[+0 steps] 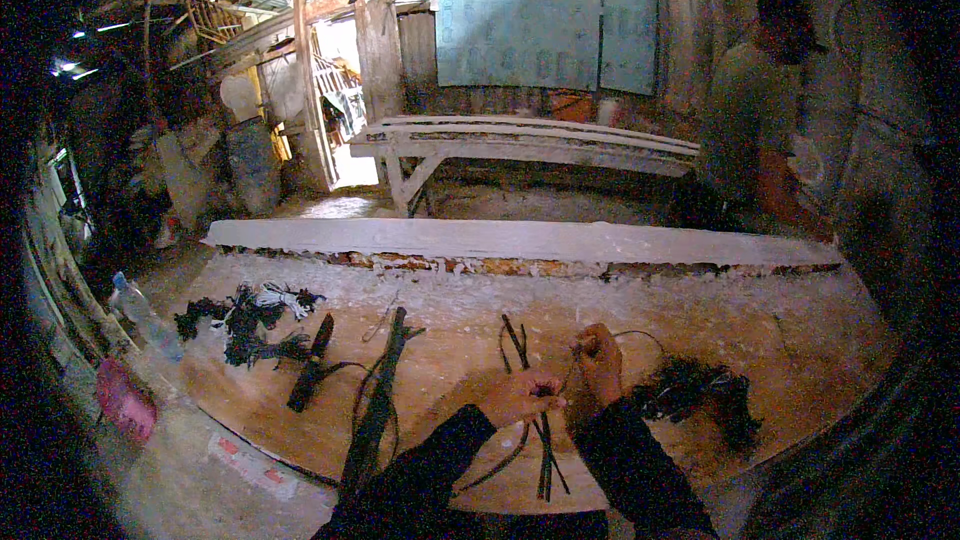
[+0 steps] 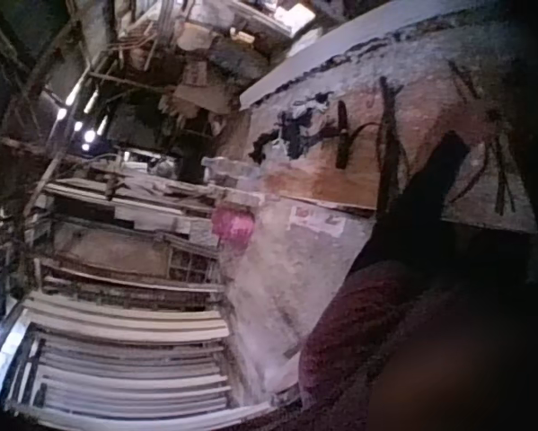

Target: The person ties black cables into bundles using a thin wire or tie, working at a wooden table. A coworker wipes a long white board in the background. The person handles the cables one at a time and places the tied bundles on the table.

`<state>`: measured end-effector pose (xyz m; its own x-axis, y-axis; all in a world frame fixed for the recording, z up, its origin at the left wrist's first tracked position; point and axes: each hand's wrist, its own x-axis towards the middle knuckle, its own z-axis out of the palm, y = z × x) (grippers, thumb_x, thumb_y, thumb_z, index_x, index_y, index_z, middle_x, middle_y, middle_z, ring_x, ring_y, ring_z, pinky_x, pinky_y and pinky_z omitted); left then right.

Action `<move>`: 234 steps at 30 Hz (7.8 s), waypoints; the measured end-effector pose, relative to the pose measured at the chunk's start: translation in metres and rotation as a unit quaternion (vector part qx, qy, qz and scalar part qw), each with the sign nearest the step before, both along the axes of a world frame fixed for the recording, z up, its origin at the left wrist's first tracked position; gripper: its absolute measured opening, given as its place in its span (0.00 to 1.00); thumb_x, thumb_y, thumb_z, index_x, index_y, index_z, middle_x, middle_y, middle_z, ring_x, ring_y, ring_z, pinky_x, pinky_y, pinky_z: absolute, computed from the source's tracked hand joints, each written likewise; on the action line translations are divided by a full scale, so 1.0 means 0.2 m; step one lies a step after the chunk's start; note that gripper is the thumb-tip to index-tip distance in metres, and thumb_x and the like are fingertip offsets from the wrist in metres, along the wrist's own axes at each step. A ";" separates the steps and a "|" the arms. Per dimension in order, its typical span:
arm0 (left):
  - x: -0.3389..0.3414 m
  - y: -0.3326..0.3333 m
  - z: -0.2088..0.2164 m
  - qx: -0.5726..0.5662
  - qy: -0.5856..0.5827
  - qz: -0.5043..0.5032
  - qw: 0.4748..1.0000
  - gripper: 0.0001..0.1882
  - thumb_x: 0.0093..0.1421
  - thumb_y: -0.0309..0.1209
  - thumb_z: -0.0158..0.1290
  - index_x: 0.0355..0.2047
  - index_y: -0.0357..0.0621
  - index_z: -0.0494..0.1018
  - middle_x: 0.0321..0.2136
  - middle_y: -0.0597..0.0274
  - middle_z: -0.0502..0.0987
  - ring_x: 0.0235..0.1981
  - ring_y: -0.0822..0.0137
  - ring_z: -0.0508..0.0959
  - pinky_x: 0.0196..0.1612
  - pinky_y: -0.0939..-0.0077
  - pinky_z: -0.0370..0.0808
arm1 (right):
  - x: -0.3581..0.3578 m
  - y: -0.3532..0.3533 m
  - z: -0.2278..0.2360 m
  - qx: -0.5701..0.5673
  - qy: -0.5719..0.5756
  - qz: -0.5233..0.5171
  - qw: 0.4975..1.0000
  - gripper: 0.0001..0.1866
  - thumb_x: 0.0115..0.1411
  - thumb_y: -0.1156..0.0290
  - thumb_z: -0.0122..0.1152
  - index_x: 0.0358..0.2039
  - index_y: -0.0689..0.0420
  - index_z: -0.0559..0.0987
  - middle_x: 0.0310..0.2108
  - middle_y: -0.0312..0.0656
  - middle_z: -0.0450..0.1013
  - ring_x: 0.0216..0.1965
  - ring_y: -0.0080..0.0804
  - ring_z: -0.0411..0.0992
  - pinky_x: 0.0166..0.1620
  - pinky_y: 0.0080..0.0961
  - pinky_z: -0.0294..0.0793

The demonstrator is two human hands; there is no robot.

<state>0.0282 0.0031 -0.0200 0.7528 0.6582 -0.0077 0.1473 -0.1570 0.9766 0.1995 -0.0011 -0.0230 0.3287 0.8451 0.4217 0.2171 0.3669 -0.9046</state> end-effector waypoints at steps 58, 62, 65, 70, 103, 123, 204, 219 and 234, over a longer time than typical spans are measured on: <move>-0.14 0.16 0.01 -0.010 -0.059 0.339 0.939 0.13 0.48 0.40 0.57 0.25 0.42 0.76 0.15 0.68 0.69 0.16 0.75 0.68 0.19 0.81 0.64 | -0.06 -0.04 0.03 0.012 -0.035 -0.011 0.999 0.06 0.44 0.82 0.57 0.24 0.57 0.72 0.29 0.37 0.65 0.33 0.29 0.66 0.37 0.23 0.66; -0.20 0.22 0.01 0.220 -0.040 0.428 0.876 0.10 0.46 0.37 0.58 0.24 0.44 0.78 0.16 0.65 0.70 0.20 0.73 0.70 0.16 0.80 0.64 | -0.14 -0.12 0.10 -0.030 -0.003 0.145 0.989 0.05 0.45 0.80 0.59 0.22 0.57 0.73 0.32 0.37 0.65 0.36 0.29 0.66 0.41 0.23 0.66; -0.20 0.24 -0.01 0.316 -0.078 0.457 0.828 0.06 0.45 0.32 0.57 0.22 0.43 0.77 0.19 0.63 0.70 0.23 0.73 0.70 0.15 0.79 0.65 | -0.20 -0.18 0.10 -0.125 0.214 0.278 0.928 0.03 0.47 0.78 0.59 0.21 0.58 0.74 0.33 0.38 0.65 0.39 0.29 0.66 0.42 0.24 0.65; -0.16 0.24 -0.04 0.111 -0.149 0.492 0.850 0.04 0.43 0.24 0.57 0.19 0.41 0.72 0.22 0.64 0.69 0.23 0.73 0.71 0.21 0.79 0.68 | -0.16 -0.14 0.07 -0.112 -0.034 0.355 0.927 0.03 0.50 0.75 0.57 0.25 0.59 0.76 0.41 0.40 0.66 0.43 0.31 0.65 0.47 0.26 0.64; -0.05 0.28 -0.27 0.174 -0.131 0.157 0.963 0.06 0.45 0.25 0.57 0.25 0.39 0.74 0.27 0.65 0.74 0.30 0.71 0.73 0.34 0.76 0.70 | -0.14 -0.11 0.07 -0.015 0.032 0.085 0.996 0.05 0.46 0.79 0.54 0.20 0.56 0.69 0.20 0.34 0.66 0.25 0.23 0.65 0.32 0.19 0.65; 0.00 0.14 -0.13 0.102 -0.080 0.047 0.990 0.07 0.52 0.33 0.53 0.29 0.43 0.74 0.23 0.68 0.71 0.22 0.77 0.70 0.25 0.83 0.65 | -0.01 -0.02 0.00 -0.014 -0.161 -0.128 0.979 0.04 0.47 0.76 0.57 0.26 0.59 0.75 0.25 0.40 0.69 0.28 0.28 0.67 0.33 0.23 0.67; -0.13 0.25 -0.11 0.260 -0.083 0.408 0.871 0.04 0.45 0.25 0.56 0.22 0.40 0.72 0.25 0.63 0.72 0.24 0.69 0.72 0.29 0.79 0.70 | -0.05 -0.07 0.05 -0.093 0.235 0.293 0.922 0.06 0.49 0.69 0.59 0.23 0.56 0.72 0.26 0.33 0.69 0.29 0.23 0.65 0.35 0.21 0.64; -0.25 0.39 -0.17 -0.109 -0.291 0.368 0.876 0.05 0.53 0.31 0.52 0.26 0.43 0.69 0.22 0.67 0.70 0.20 0.76 0.70 0.24 0.83 0.69 | -0.25 -0.22 0.10 -0.109 -0.085 0.171 0.976 0.04 0.51 0.76 0.55 0.21 0.61 0.72 0.23 0.36 0.68 0.26 0.24 0.66 0.30 0.22 0.66; -0.18 0.18 -0.10 0.233 0.188 0.135 0.944 0.12 0.46 0.39 0.57 0.23 0.44 0.73 0.22 0.57 0.74 0.25 0.60 0.74 0.30 0.69 0.70 | 0.08 -0.08 0.13 0.082 -0.381 -0.134 0.911 0.07 0.43 0.68 0.59 0.18 0.58 0.74 0.20 0.44 0.70 0.24 0.41 0.69 0.28 0.33 0.67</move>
